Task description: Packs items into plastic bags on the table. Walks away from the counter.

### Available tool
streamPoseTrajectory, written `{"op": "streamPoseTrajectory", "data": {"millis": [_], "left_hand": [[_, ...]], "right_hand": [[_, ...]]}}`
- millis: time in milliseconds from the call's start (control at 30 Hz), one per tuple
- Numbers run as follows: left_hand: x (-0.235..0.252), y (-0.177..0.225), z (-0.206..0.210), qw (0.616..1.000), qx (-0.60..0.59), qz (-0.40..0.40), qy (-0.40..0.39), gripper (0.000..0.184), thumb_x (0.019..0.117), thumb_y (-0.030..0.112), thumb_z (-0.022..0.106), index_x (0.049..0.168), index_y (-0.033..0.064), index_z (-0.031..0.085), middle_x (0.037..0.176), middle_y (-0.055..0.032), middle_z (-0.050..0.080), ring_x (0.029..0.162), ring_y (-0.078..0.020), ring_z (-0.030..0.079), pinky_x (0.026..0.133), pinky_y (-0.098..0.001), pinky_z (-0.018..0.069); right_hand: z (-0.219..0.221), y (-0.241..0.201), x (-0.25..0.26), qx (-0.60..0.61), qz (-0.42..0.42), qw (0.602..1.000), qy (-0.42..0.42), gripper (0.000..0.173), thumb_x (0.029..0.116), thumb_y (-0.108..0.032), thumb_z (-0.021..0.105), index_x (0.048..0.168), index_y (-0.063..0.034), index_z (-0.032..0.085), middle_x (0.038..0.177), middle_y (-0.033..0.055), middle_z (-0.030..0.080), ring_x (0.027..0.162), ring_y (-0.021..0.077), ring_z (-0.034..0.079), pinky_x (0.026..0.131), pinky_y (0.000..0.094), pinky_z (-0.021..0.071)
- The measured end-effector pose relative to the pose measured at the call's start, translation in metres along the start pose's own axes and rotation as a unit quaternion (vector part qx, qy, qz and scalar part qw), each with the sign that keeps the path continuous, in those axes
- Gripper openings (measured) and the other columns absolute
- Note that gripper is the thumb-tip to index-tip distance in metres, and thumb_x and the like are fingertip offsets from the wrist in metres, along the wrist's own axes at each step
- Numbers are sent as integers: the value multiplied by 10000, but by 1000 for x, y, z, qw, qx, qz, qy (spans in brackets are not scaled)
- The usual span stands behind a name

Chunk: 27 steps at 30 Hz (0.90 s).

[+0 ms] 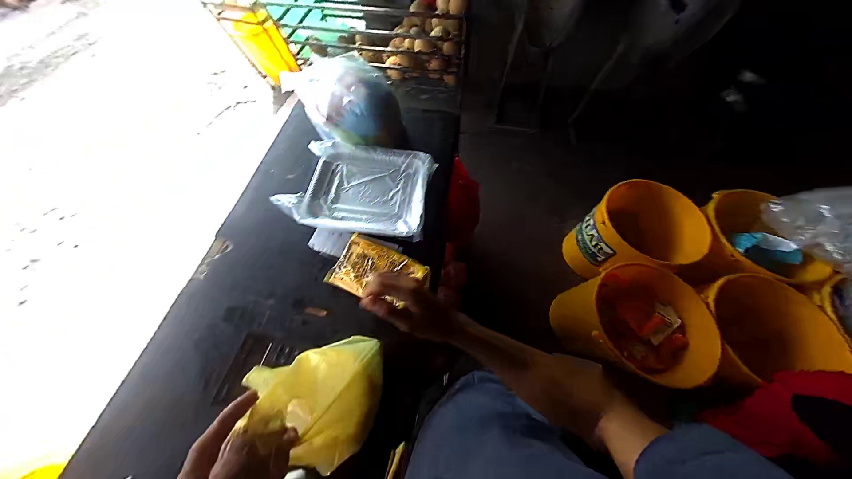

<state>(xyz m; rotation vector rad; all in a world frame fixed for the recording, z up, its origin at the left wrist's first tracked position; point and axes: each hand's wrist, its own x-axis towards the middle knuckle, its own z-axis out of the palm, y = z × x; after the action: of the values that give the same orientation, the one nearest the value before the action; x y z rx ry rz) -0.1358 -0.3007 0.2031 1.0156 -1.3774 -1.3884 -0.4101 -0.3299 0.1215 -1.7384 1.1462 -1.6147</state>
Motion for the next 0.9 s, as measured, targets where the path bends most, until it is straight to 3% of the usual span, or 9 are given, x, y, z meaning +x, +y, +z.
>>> {"op": "streamPoseTrajectory", "data": {"millis": [100,167,300,367,533,600,700,800,900], "left_hand": [[8,21,-8,999,41,-4,30,308,1071,266,489,1335,199,634,1101,38,726,846,-108,705,725,-299,617],[16,36,-17,997,49,12,59,314,1050,328,536,1312,196,647,1031,29,718,816,-116,692,742,-306,612],[49,68,-31,994,60,40,83,288,1045,298,517,1288,217,648,935,47,696,791,-111,686,754,-314,612],[73,86,-46,989,123,65,54,302,1044,256,490,1325,226,596,920,95,644,752,-55,641,708,-253,586],[145,117,-56,943,320,93,-2,272,1021,201,553,1245,301,670,809,180,629,650,28,607,620,-181,564],[161,116,-40,929,364,71,7,272,1014,150,525,1226,260,655,803,181,624,645,42,614,641,-182,582],[185,97,-23,920,390,45,-5,279,1031,109,505,1296,138,590,877,85,599,686,8,618,705,-243,603],[223,65,-31,920,388,64,-9,288,1026,76,499,1305,77,573,865,1,576,655,-49,585,686,-315,588],[253,30,-46,930,356,95,-11,271,1024,86,493,1275,63,593,852,-12,590,649,-59,584,683,-315,576]], "right_hand": [[-32,35,-53,16,176,983,55,294,1061,-147,457,1035,34,687,922,74,705,846,105,677,784,298,587],[-48,47,-78,34,217,973,65,295,1079,-162,444,1024,1,684,896,33,705,831,89,671,773,284,583],[-83,58,-83,54,222,970,81,278,1077,-118,426,1007,3,666,893,24,697,852,88,672,817,267,580],[-96,61,-71,50,216,971,85,278,1074,-126,425,996,-7,664,884,11,695,848,73,670,811,256,575],[-127,56,-48,26,195,977,79,264,1079,-182,450,1022,-61,678,895,0,713,859,92,692,825,283,593],[-137,50,-53,9,194,977,86,260,1079,-193,456,1039,-61,676,906,3,715,860,98,699,829,295,602],[-144,42,-80,-19,200,973,116,286,1078,-202,438,1032,-40,669,894,11,708,847,93,697,815,285,602],[-138,29,-116,-43,210,966,146,297,1078,-173,421,1021,-11,663,883,23,698,832,98,689,802,288,600],[-119,7,-150,-63,246,951,176,295,1077,-164,413,1007,-20,661,861,14,696,811,101,687,780,277,599]]}}
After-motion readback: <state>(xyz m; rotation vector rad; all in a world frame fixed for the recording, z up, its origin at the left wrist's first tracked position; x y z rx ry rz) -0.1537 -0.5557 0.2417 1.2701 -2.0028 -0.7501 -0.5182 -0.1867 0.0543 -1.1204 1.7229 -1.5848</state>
